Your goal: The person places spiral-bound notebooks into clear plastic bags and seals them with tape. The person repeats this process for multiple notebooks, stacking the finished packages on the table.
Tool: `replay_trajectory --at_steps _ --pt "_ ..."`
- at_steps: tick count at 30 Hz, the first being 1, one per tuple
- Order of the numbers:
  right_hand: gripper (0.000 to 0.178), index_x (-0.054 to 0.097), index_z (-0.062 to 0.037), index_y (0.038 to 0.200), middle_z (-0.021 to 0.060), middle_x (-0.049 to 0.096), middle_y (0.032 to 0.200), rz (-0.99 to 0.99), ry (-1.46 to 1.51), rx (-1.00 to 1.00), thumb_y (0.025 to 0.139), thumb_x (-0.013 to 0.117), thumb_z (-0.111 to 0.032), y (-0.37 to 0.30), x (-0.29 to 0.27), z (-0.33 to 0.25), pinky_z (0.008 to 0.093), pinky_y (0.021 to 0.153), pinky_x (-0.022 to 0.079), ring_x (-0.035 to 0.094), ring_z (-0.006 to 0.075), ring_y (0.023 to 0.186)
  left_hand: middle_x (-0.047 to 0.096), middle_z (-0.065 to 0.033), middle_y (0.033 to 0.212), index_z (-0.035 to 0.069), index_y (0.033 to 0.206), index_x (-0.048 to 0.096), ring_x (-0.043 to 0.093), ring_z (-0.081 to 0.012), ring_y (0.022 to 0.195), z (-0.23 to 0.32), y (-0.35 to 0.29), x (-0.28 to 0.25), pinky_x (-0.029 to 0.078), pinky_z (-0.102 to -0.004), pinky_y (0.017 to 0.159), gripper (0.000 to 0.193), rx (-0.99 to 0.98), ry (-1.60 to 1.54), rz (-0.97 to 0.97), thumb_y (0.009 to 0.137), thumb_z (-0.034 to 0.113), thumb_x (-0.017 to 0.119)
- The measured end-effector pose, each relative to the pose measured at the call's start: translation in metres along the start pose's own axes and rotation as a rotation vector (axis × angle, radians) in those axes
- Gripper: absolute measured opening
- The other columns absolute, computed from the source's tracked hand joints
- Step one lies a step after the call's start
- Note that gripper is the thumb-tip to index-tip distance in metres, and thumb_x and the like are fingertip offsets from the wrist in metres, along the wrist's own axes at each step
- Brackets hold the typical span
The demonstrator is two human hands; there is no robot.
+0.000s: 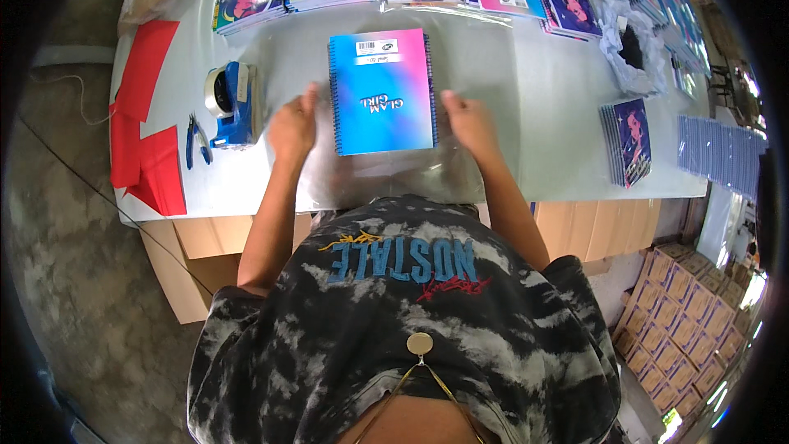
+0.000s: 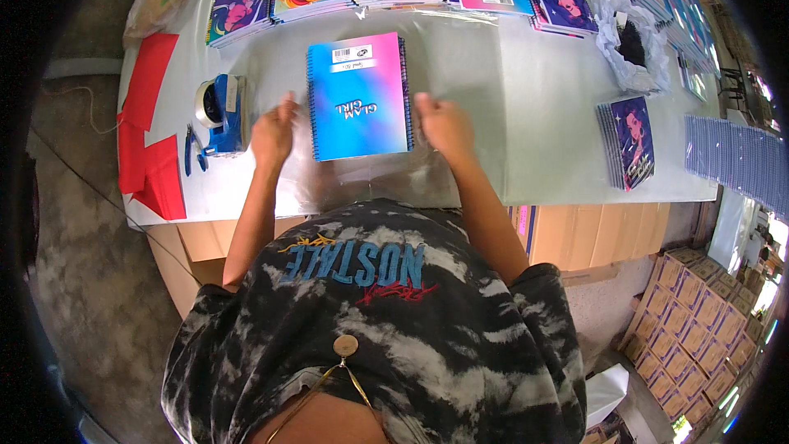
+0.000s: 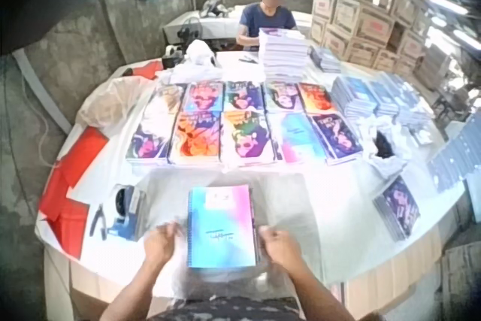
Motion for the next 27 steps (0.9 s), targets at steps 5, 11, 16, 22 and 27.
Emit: replay_trajectory --at_steps 5,11,16,22,27 --pt "0.028 0.069 -0.0103 0.098 0.0197 0.049 0.128 1.130 -0.442 -0.157 0.085 0.054 -0.030 -0.013 -0.033 0.072 0.0536 0.107 0.011 0.024 0.0336 0.134 0.053 -0.0082 0.093 0.012 0.099 0.068 0.050 -0.0291 0.097 -0.034 0.006 -0.006 0.044 -0.0399 0.080 0.027 0.044 0.220 0.561 0.080 0.031 0.065" --pt "0.014 0.069 -0.0127 0.088 0.0136 0.051 0.128 0.793 -0.116 -0.167 0.076 0.067 -0.020 -0.017 -0.043 0.054 0.0520 0.104 0.016 0.029 0.0327 0.131 0.058 -0.0139 0.096 0.006 0.107 0.060 0.053 -0.0278 0.094 -0.021 0.002 -0.009 0.044 -0.0368 0.081 0.043 0.291 0.168 0.655 0.074 0.032 0.071" --pt "0.018 0.067 -0.0128 0.086 0.0094 0.058 0.110 0.560 0.483 -0.138 0.072 0.071 -0.022 0.005 -0.053 0.082 0.0445 0.095 0.030 0.046 0.0292 0.109 0.063 -0.0086 0.090 -0.004 0.111 0.050 0.057 -0.0151 0.070 -0.058 0.036 0.004 0.043 -0.0261 0.060 0.062 -0.131 -0.593 0.075 0.075 0.041 0.072" --pt "0.037 0.057 -0.0060 0.106 0.0116 0.061 0.095 0.815 -0.301 -0.134 0.073 0.070 -0.017 0.003 -0.056 0.079 0.0369 0.081 0.042 0.057 0.0246 0.087 0.060 -0.0019 0.086 0.005 0.110 0.057 0.055 -0.0103 0.075 -0.085 0.045 0.014 0.042 -0.0232 0.058 0.046 -0.299 -1.046 -0.368 0.075 0.029 0.074" --pt "0.028 0.061 -0.0024 0.096 0.0107 0.062 0.086 0.710 0.459 -0.186 0.073 0.072 -0.014 -0.004 -0.068 0.078 0.0333 0.068 0.047 0.060 0.0225 0.073 0.060 -0.0038 0.090 0.001 0.098 0.061 0.054 -0.0088 0.073 -0.100 0.057 0.005 0.042 -0.0210 0.060 0.029 -0.161 -1.098 -0.158 0.075 0.015 0.073"
Point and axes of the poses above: each hand's wrist, its own y-axis towards the middle knuckle, its own x-axis out of the palm, z = x × y, the point moved 7 cm from there along y, towards the middle knuckle
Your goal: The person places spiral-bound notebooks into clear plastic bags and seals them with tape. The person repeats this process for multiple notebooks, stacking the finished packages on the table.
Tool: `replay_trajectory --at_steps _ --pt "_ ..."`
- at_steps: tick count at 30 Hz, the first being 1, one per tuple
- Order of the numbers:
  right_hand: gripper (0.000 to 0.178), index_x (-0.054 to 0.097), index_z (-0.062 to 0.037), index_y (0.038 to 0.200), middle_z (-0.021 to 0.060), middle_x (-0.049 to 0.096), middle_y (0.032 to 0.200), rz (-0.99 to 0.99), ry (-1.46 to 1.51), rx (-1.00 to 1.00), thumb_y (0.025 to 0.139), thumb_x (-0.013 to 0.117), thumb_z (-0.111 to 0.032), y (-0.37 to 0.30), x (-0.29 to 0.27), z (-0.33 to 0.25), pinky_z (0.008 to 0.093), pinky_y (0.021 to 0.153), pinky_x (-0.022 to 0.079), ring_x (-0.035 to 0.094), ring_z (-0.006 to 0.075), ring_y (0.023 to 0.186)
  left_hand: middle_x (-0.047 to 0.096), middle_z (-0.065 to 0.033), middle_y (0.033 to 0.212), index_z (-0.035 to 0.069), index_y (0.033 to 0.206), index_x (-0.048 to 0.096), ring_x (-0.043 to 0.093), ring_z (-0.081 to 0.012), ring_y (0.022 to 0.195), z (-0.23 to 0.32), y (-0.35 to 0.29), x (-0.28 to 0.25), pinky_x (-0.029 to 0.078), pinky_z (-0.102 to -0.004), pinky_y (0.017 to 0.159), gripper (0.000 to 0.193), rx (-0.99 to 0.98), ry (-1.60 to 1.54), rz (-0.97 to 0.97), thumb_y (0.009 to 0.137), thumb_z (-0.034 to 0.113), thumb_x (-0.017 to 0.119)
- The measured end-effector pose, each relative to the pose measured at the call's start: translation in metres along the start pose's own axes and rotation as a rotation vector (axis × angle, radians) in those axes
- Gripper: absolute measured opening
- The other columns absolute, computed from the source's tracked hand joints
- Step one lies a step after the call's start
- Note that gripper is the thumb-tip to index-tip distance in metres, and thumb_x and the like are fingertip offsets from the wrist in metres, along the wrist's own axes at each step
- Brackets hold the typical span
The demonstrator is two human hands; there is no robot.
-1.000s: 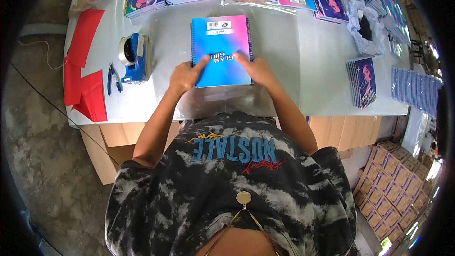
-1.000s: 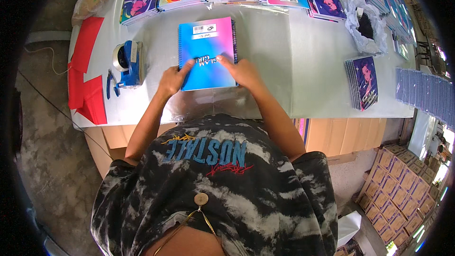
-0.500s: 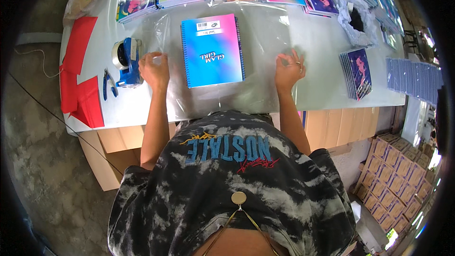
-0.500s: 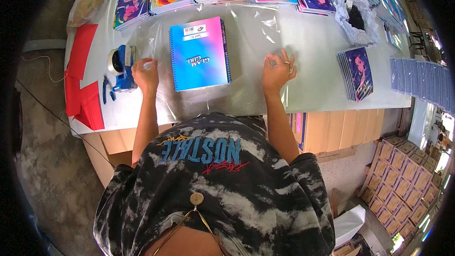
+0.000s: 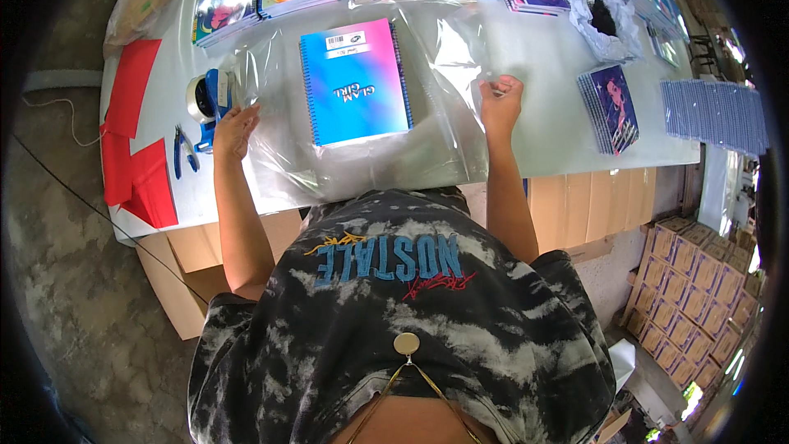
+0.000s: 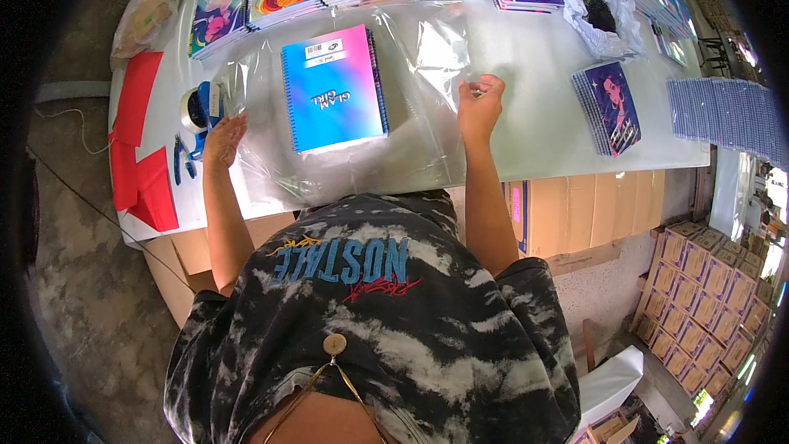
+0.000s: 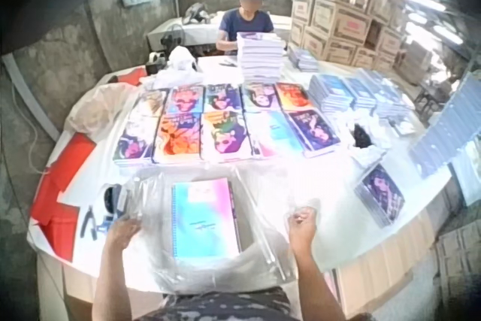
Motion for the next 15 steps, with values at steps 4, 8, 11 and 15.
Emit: replay_trajectory --at_steps 4,8,11,15 --pt "0.021 0.067 -0.0001 0.087 0.0111 0.063 0.083 -0.100 -0.015 0.130 0.073 0.072 -0.015 0.010 -0.005 0.021 0.0337 0.068 0.046 0.060 0.0234 0.071 0.061 -0.0035 0.077 -0.002 0.091 0.062 0.052 -0.0068 0.061 -0.002 0.006 -0.013 0.041 -0.0213 0.054 0.023 0.123 0.249 0.192 0.077 0.014 0.071" --pt "0.023 0.068 -0.0006 0.089 0.0133 0.064 0.079 -0.014 -0.260 -0.159 0.074 0.072 -0.018 0.014 -0.010 0.013 0.0350 0.069 0.047 0.061 0.0271 0.072 0.063 -0.0023 0.071 0.000 0.089 0.063 0.049 -0.0058 0.052 0.006 0.002 -0.004 0.036 -0.0206 0.046 0.018 0.139 0.273 0.122 0.083 0.017 0.065" --pt "0.019 0.068 -0.0035 0.089 0.0162 0.064 0.082 -0.110 -0.387 -0.163 0.077 0.068 -0.019 0.011 0.003 0.019 0.0369 0.070 0.047 0.061 0.0304 0.076 0.063 -0.0012 0.070 0.002 0.089 0.065 0.047 -0.0042 0.051 0.025 -0.011 0.010 0.034 -0.0197 0.044 0.017 0.373 0.296 0.126 0.085 0.019 0.063" --pt "0.014 0.068 -0.0065 0.088 0.0177 0.064 0.083 -0.136 -0.417 0.001 0.081 0.063 -0.017 0.001 -0.002 -0.011 0.0387 0.071 0.047 0.061 0.0323 0.078 0.061 -0.0021 0.065 0.002 0.086 0.064 0.047 -0.0059 0.051 0.053 -0.046 0.039 0.037 -0.0213 0.049 0.020 0.466 0.486 0.277 0.086 0.022 0.063"
Point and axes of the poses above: each hand's wrist, its own y-axis towards the middle knuckle, its own x-axis out of the palm, z = x × y, the point moved 7 cm from there along y, towards the middle knuckle
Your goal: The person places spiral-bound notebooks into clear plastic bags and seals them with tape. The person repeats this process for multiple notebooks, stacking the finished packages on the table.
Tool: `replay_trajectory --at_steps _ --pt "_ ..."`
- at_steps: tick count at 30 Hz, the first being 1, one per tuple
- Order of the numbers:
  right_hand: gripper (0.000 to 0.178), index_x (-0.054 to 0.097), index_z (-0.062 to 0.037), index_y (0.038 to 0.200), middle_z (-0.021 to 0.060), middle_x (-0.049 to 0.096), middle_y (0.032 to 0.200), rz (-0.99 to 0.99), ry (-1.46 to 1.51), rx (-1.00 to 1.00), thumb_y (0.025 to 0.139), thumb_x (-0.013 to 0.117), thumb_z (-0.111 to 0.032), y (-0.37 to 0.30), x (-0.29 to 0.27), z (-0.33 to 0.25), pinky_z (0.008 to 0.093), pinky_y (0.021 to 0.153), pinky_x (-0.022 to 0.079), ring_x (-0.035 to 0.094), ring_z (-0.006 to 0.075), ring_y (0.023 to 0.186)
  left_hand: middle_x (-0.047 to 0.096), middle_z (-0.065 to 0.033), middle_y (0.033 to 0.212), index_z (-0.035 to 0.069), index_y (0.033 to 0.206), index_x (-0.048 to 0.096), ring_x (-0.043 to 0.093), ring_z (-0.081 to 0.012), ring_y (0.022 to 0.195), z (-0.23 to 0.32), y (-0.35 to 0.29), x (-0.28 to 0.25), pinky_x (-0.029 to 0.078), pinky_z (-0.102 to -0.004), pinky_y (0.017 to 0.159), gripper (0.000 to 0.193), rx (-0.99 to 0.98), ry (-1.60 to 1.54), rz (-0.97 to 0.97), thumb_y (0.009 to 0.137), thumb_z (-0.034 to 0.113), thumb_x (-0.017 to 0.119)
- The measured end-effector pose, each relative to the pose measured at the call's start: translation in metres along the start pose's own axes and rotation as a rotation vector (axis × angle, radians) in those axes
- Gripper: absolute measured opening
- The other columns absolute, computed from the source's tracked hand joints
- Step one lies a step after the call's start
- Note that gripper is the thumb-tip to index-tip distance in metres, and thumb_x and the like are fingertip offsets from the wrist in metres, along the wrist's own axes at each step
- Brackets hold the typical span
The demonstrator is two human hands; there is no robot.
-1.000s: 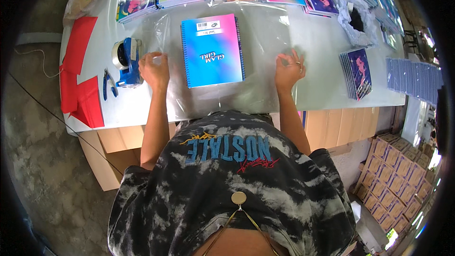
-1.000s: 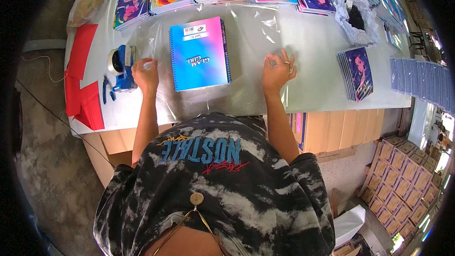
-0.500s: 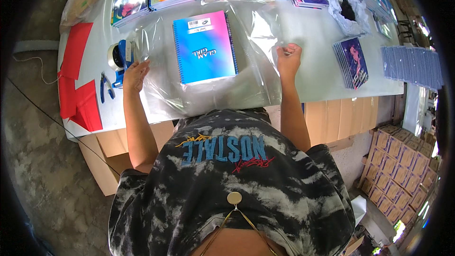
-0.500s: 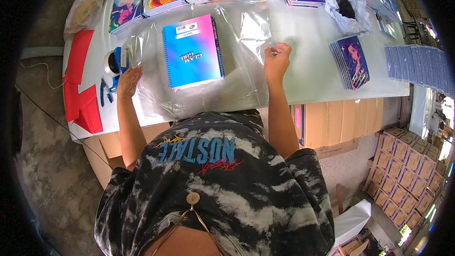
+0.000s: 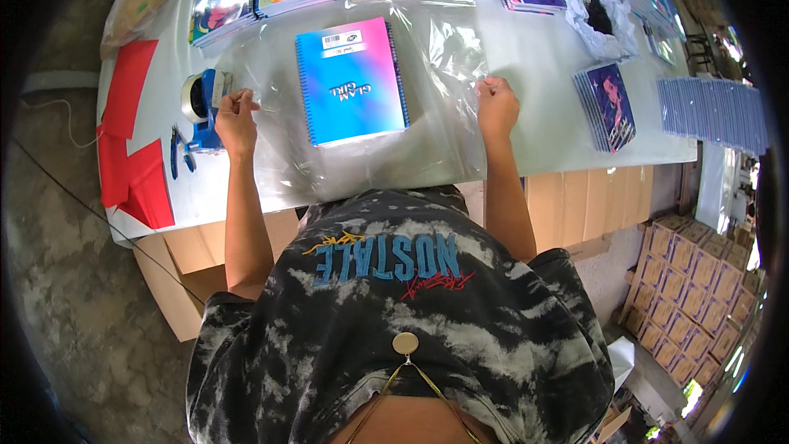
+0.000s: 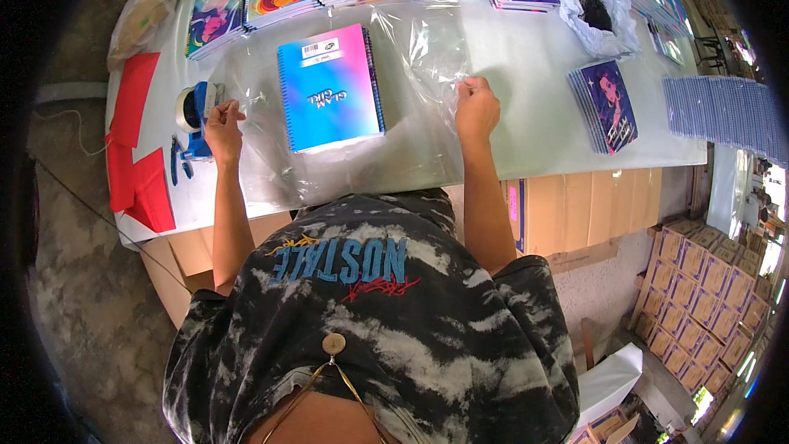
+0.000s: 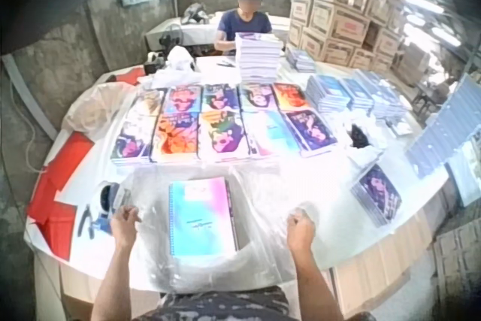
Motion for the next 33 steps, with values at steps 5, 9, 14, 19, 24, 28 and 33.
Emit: replay_trajectory --at_steps 5,9,14,19,24,28,33 --pt "0.015 0.068 -0.0044 0.087 0.0165 0.065 0.077 0.014 -0.126 -0.202 0.081 0.063 -0.018 0.001 -0.006 -0.017 0.0368 0.067 0.047 0.063 0.0282 0.072 0.053 0.0004 0.058 0.001 0.089 0.063 0.044 -0.0054 0.050 0.003 -0.002 0.001 0.035 -0.0208 0.048 0.025 0.053 -0.003 0.076 0.084 0.025 0.067" --pt "0.017 0.066 -0.0015 0.087 0.0107 0.063 0.074 -0.269 0.232 -0.077 0.083 0.060 -0.017 0.005 0.009 -0.015 0.0314 0.061 0.046 0.061 0.0190 0.068 0.051 0.0016 0.060 0.001 0.093 0.062 0.043 -0.0041 0.052 0.022 -0.014 0.008 0.033 -0.0196 0.047 0.027 0.052 -0.128 -0.114 0.085 0.026 0.066" --pt "0.021 0.062 -0.0006 0.092 0.0049 0.062 0.078 -0.450 0.807 -0.037 0.086 0.060 -0.021 0.007 0.002 -0.046 0.0232 0.056 0.045 0.058 0.0100 0.061 0.054 -0.0011 0.063 0.001 0.082 0.062 0.047 -0.0079 0.057 0.040 -0.040 0.025 0.038 -0.0214 0.053 0.025 -0.026 -0.024 -0.697 0.085 0.025 0.066" --pt "0.022 0.059 0.0003 0.079 0.0190 0.058 0.115 -0.970 0.537 -0.182 0.085 0.060 -0.021 -0.008 0.009 -0.097 0.0295 0.072 0.047 0.062 0.0186 0.094 0.055 -0.0094 0.103 0.004 0.071 0.059 0.054 -0.0131 0.083 0.068 -0.030 0.020 0.044 -0.0271 0.074 0.022 0.196 -0.084 -0.683 0.085 0.020 0.062" --pt "0.022 0.052 -0.0018 0.058 0.0161 0.063 0.099 -0.727 1.072 -0.306 0.074 0.061 -0.013 0.001 0.061 -0.109 0.0228 0.084 0.037 0.043 0.0183 0.122 0.034 -0.0132 0.139 0.005 0.069 0.059 0.046 -0.0174 0.099 0.076 -0.028 0.060 0.034 -0.0315 0.087 0.022 0.308 -0.188 -0.702 0.086 0.018 0.060" --pt "0.019 0.046 -0.0025 0.051 0.0196 0.054 0.124 -0.698 1.516 -0.245 0.068 0.053 -0.007 -0.031 0.096 -0.141 0.0219 0.074 0.034 0.023 0.0117 0.135 0.022 -0.0208 0.146 0.005 0.073 0.062 0.023 -0.0293 0.134 0.075 -0.042 0.095 0.018 -0.0408 0.107 0.019 0.284 -0.226 -0.649 0.085 0.021 0.060" --pt "0.016 0.045 -0.0003 0.057 0.0203 0.027 0.145 -0.671 1.216 -0.369 0.069 0.052 -0.008 -0.056 0.110 -0.149 0.0338 0.104 0.017 0.031 0.0198 0.131 0.011 -0.0240 0.148 0.009 0.094 0.064 0.001 -0.0334 0.140 0.083 -0.075 0.127 0.005 -0.0451 0.111 0.016 0.505 0.297 -0.548 0.084 0.020 0.057"
Point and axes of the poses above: each hand's wrist, its own y-axis towards the middle knuckle, its own x-axis out of the palm, z = x × y, the point moved 7 cm from there along y, towards the middle knuckle
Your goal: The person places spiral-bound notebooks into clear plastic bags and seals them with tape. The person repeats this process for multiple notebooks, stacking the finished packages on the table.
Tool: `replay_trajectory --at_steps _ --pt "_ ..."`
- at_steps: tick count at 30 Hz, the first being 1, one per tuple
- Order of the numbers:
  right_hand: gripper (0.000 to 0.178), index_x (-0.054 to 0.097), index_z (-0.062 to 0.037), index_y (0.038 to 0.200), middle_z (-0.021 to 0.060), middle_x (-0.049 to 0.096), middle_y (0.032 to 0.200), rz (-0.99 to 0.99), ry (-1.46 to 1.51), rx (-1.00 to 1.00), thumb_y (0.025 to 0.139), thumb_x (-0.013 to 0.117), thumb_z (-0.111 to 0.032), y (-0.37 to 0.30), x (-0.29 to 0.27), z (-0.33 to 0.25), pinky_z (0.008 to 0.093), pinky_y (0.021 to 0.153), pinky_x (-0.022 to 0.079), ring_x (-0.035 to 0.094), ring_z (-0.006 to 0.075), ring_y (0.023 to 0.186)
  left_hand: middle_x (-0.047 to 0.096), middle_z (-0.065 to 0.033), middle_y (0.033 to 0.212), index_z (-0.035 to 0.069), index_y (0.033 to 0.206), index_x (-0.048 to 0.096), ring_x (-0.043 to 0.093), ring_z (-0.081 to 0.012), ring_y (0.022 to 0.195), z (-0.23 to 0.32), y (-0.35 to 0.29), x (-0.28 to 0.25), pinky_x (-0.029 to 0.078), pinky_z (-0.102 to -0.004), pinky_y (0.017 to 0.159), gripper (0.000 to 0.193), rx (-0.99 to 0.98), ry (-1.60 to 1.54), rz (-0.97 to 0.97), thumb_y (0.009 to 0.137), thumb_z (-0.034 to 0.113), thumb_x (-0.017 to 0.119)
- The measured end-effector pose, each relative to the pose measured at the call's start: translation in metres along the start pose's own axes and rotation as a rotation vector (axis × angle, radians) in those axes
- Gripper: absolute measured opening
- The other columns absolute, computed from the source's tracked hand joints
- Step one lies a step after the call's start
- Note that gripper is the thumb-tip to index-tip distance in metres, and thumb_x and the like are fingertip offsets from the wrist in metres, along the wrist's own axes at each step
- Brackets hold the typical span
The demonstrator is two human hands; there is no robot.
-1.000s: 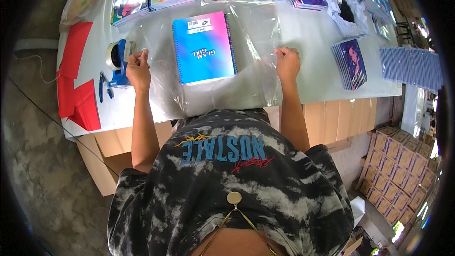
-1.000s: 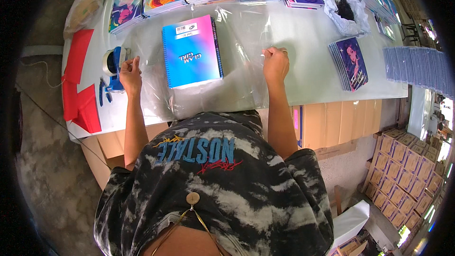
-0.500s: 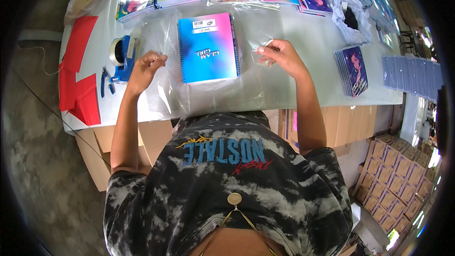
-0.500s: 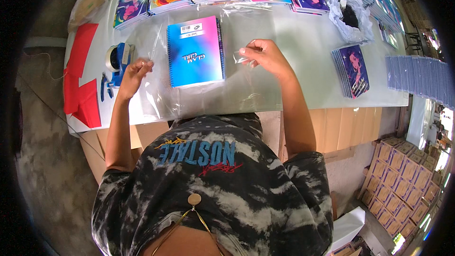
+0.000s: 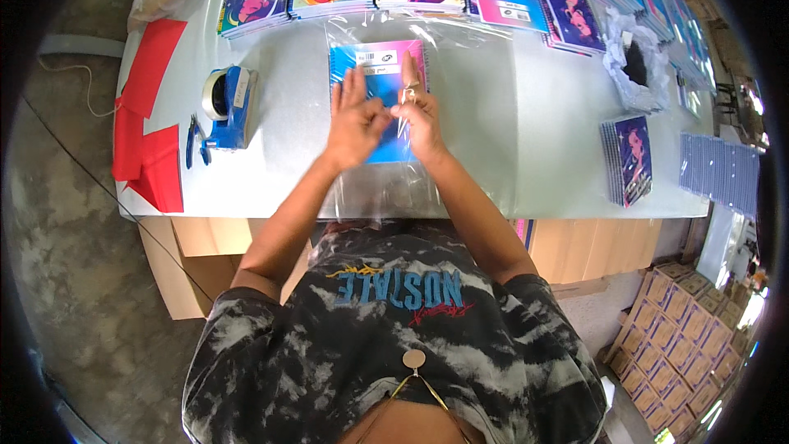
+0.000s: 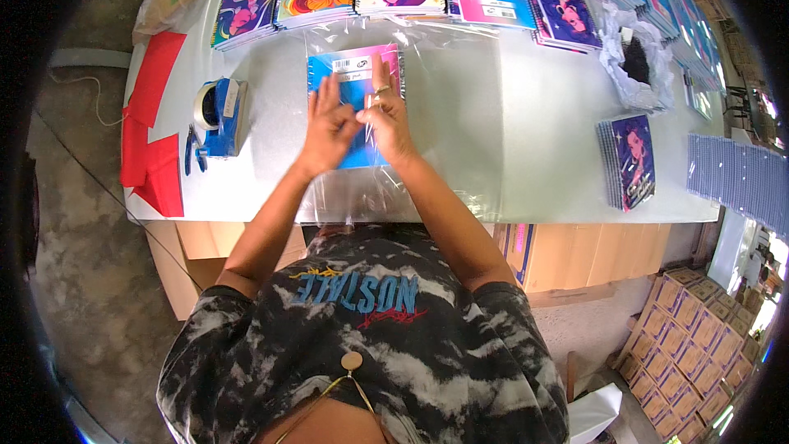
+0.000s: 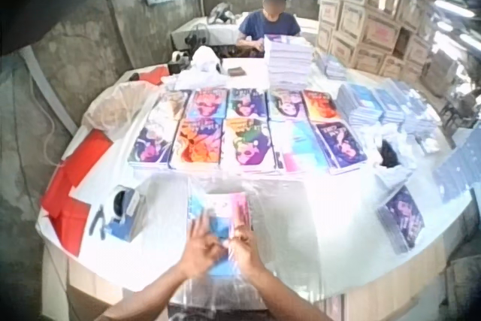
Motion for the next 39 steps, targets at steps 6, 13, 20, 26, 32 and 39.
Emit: replay_trajectory --at_steps 6,13,20,26,32,39 --pt "0.022 0.065 -0.0017 0.073 0.0277 0.016 0.145 -0.088 -0.657 -0.153 0.077 0.059 -0.022 0.000 0.024 -0.008 0.0502 0.109 -0.001 0.008 0.0424 0.137 0.018 -0.0209 0.147 0.004 0.128 0.041 0.012 -0.0319 0.139 0.000 0.002 0.005 0.013 -0.0412 0.111 0.048 0.032 -0.139 -0.141 0.083 0.017 0.049" --pt "0.021 0.062 -0.0030 0.065 0.0362 0.025 0.137 -0.155 -1.163 -0.195 0.076 0.059 -0.021 0.000 0.049 -0.009 0.0534 0.109 0.008 0.017 0.0467 0.133 0.059 -0.0168 0.112 0.004 0.119 0.052 0.059 -0.0293 0.094 -0.040 0.086 -0.104 0.045 -0.0359 0.084 0.051 0.268 0.438 0.656 0.078 0.032 0.065" --pt "0.019 0.064 -0.0057 0.067 0.0345 0.023 0.140 -0.152 -1.181 -0.204 0.076 0.061 -0.022 -0.002 0.051 -0.008 0.0525 0.109 0.008 0.014 0.0449 0.135 0.066 -0.0095 0.085 0.005 0.093 0.064 0.063 -0.0256 0.082 -0.053 0.220 -0.085 0.048 -0.0337 0.074 0.049 0.003 0.347 0.115 0.080 0.051 0.059" --pt "0.019 0.064 -0.0060 0.066 0.0338 0.023 0.140 -0.095 -1.173 -0.188 0.075 0.061 -0.022 -0.003 0.038 -0.003 0.0519 0.109 0.008 0.016 0.0441 0.134 0.066 -0.0112 0.091 0.013 0.098 0.066 0.063 -0.0288 0.079 0.070 0.146 -0.024 0.050 -0.0390 0.068 0.034 0.302 0.366 -0.203 0.081 0.041 0.058" --pt "0.020 0.063 -0.0050 0.065 0.0299 0.034 0.137 -0.116 -1.175 -0.275 0.076 0.060 -0.022 -0.002 0.047 -0.009 0.0514 0.109 0.011 0.023 0.0420 0.133 0.066 -0.0143 0.093 0.007 0.097 0.064 0.064 -0.0278 0.084 -0.021 0.145 -0.081 0.049 -0.0380 0.069 0.028 -0.159 0.062 0.360 0.083 0.030 0.059" --pt "0.023 0.062 -0.0032 0.072 0.0260 0.031 0.140 -0.121 -1.041 -0.253 0.080 0.059 -0.024 -0.004 0.039 -0.008 0.0503 0.109 0.012 0.021 0.0406 0.134 0.019 -0.0147 0.148 0.005 0.140 0.027 0.010 -0.0361 0.138 -0.037 0.015 -0.020 0.009 -0.0559 0.107 0.058 -0.176 0.520 0.141 0.092 0.033 0.042"
Point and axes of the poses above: each hand's wrist, its own y-axis towards the middle knuckle, its own x-axis out of the palm, z = x × y, the point moved 7 cm from there along y, towards the middle knuckle
